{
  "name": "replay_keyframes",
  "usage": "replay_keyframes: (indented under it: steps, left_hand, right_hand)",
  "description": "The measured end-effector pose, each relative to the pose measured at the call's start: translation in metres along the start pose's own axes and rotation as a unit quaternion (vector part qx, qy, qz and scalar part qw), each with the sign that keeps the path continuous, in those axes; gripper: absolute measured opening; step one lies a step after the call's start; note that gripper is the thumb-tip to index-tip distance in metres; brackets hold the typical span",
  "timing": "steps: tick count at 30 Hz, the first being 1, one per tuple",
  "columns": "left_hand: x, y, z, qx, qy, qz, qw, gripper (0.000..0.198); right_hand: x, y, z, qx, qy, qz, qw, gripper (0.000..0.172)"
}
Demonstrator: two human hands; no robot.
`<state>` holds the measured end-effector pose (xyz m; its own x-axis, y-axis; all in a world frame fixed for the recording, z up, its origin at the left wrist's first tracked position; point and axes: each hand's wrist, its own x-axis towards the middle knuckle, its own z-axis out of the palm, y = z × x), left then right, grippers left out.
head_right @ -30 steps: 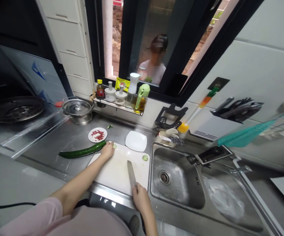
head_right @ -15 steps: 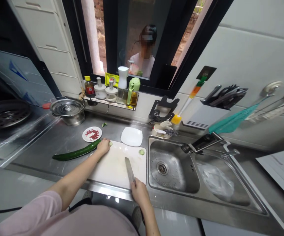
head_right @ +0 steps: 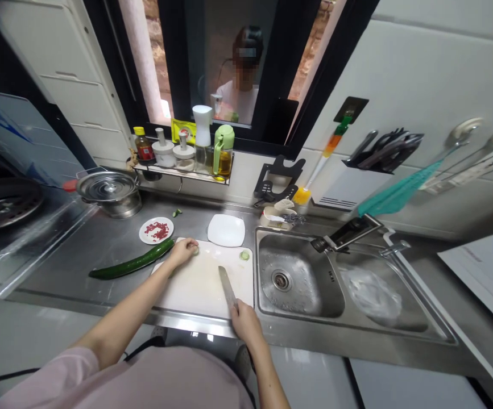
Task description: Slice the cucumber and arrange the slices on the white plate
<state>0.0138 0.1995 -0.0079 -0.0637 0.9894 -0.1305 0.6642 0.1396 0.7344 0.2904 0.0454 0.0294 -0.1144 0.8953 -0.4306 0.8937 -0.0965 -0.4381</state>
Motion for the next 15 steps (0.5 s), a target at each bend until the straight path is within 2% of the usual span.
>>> replay_keyframes:
  steps: [5, 8, 12, 15]
  left_hand:
    - [-0.004, 0.002, 0.018, -0.068, -0.172, 0.065, 0.981, 0.025]
    - [-0.008, 0.005, 0.03, -0.049, -0.232, 0.086, 0.968, 0.026]
    - [-0.014, 0.01, 0.039, 0.012, -0.26, 0.122, 0.958, 0.018]
    - [-0.018, 0.012, 0.037, 0.069, -0.212, 0.152, 0.963, 0.02]
  right_hand:
    - [0.0, 0.001, -0.001, 0.001, 0.003, 0.015, 1.0, 0.031]
    - [0.0, 0.002, 0.001, 0.008, 0.001, 0.013, 1.0, 0.031]
    - [-0.001, 0.003, 0.003, 0.001, -0.001, 0.009, 1.0, 0.03]
    - [-0.003, -0.001, 0.002, -0.02, -0.012, 0.015, 1.0, 0.029]
